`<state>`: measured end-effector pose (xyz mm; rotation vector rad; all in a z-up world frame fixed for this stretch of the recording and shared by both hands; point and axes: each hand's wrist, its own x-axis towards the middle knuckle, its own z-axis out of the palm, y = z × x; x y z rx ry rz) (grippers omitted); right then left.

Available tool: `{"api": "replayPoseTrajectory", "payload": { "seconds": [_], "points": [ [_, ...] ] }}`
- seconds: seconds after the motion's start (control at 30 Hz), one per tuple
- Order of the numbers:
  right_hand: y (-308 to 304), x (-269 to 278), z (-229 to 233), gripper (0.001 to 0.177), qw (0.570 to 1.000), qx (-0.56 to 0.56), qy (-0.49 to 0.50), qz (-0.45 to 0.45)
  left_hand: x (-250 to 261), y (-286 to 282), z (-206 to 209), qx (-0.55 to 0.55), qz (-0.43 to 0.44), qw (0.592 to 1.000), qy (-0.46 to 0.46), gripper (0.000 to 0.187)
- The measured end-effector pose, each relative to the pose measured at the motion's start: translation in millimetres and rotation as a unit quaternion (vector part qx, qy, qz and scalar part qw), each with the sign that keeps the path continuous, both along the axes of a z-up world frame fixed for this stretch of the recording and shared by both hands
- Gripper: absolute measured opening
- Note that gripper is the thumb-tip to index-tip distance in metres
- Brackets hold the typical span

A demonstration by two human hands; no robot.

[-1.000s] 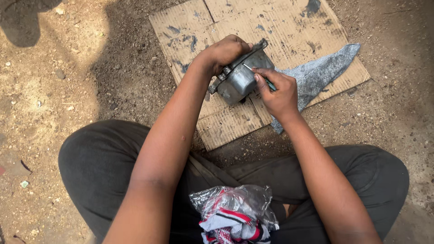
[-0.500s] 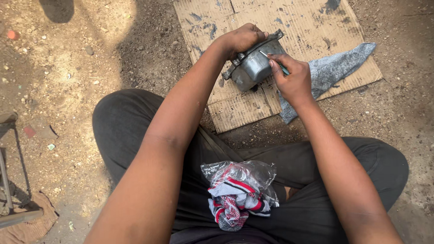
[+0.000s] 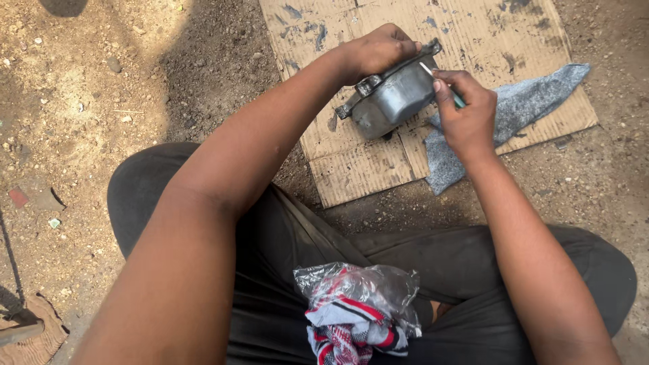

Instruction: The person wipes the inside and outside of a metal motorcycle casing with a cloth, then uses a small tool to scrape the edges of the casing.

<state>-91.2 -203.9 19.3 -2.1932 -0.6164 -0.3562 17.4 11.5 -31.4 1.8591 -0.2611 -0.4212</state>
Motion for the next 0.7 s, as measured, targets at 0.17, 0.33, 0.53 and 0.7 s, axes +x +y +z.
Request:
{"api": "replayPoseTrajectory", "payload": {
  "seconds": [0.17,0.33,0.53,0.7],
  "points": [
    [-4.6,10.1,-6.0,0.014,0.999,-0.004,0.024,-0.035,-0.2,-3.7,-1.3,-0.027,-0.024,0.999,0.018,0.060],
    [9.6,-3.5,0.7,0.016,1.000,0.005,0.005,-0.021,3.4,-5.6,-11.0,-0.062,0.018,0.997,-0.037,0.059],
    [3.7,-5.6,-16.2,0.017,0.988,0.116,0.099,-0.039,-0.5,-4.1,-2.0,-0.036,0.017,0.999,-0.011,0.059],
    [-7.3,13.9,-20.4,0.016,0.996,0.069,0.026,-0.049,-5.1,-0.9,6.8,-0.041,-0.017,0.998,0.041,0.058]
  ]
}}
